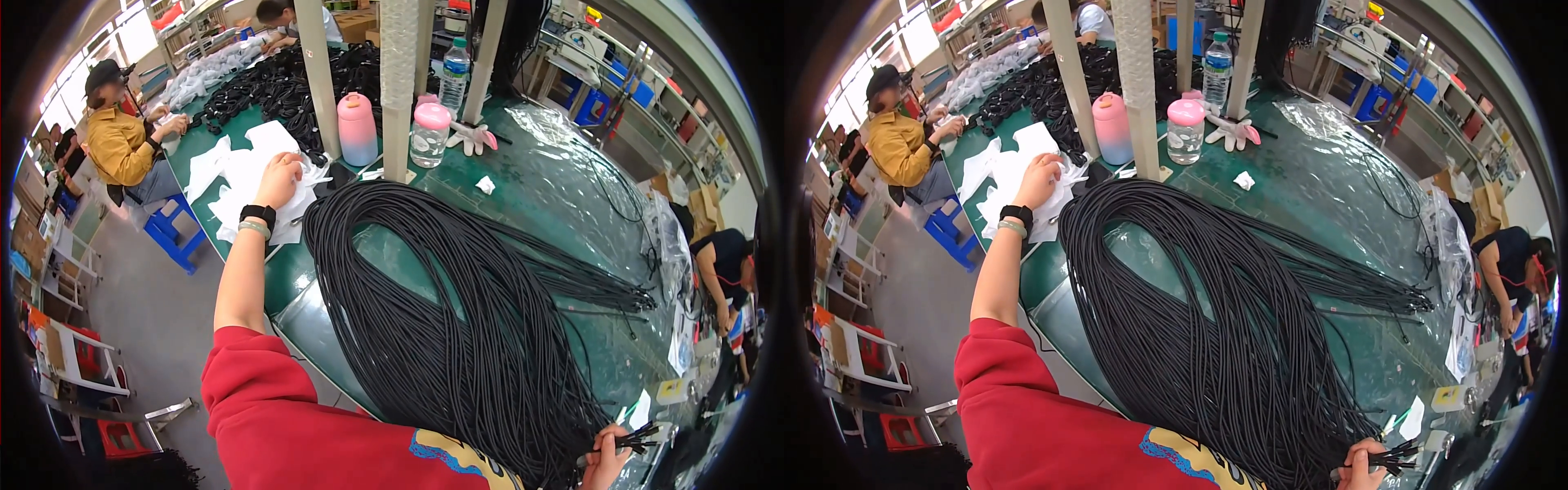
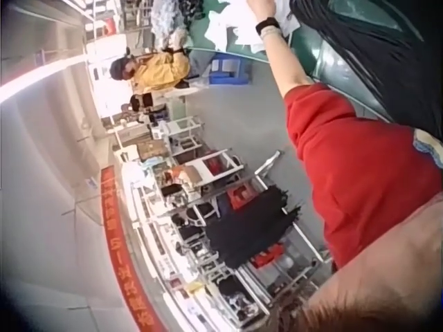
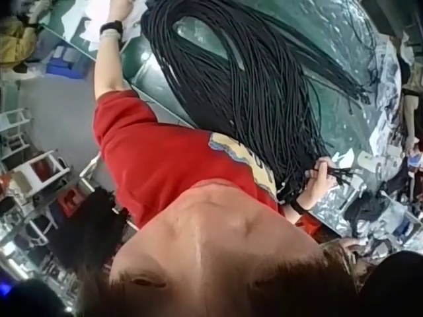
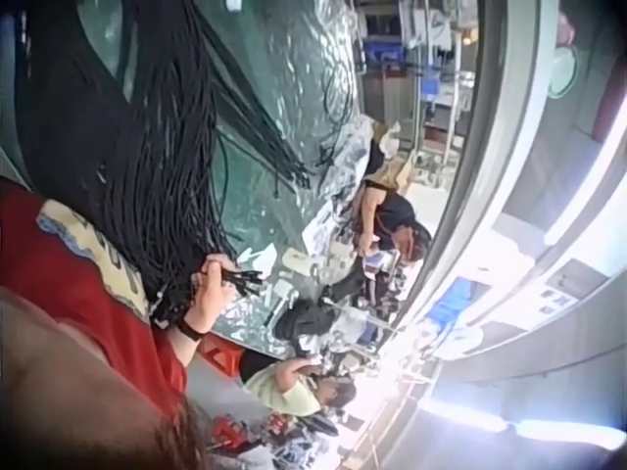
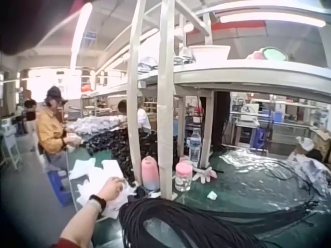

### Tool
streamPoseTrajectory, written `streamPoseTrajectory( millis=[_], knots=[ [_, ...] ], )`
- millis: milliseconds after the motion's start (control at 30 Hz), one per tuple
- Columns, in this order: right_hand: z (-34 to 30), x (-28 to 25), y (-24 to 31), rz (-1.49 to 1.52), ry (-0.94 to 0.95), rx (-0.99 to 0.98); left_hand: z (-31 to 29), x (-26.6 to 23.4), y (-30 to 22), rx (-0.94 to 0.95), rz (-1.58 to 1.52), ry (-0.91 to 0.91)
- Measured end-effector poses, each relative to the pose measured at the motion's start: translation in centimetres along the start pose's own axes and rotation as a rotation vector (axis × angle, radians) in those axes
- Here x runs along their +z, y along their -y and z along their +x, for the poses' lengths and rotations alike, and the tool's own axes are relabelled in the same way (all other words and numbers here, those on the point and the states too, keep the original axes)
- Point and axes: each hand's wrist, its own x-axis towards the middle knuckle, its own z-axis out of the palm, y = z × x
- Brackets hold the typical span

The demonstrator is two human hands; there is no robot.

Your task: The person holds a bundle of cables and rubs the connectors with a grey tool before wiping them with a cloth and a green tool.

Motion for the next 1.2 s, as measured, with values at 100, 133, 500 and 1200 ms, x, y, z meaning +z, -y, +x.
streamPoseTrajectory(
  millis=[100,133,500,1200],
  knots=[
    [0.4,-0.4,-0.2,0.01,0.032,-0.003,-0.4,-0.1,0.4,0.03,-0.022,-0.036],
    [0.5,-0.3,-0.1,0.009,0.044,-0.005,-0.5,-0.4,0.5,0.021,-0.014,-0.037],
    [0.2,-0.5,0.1,0.034,0.061,0.05,2.1,-8.0,-13.3,0.143,-0.274,-0.09],
    [2.4,-8.6,-1.5,-0.079,0.13,-0.304,-0.3,-6.6,-61.7,0.559,-1.434,2.002]
  ],
)
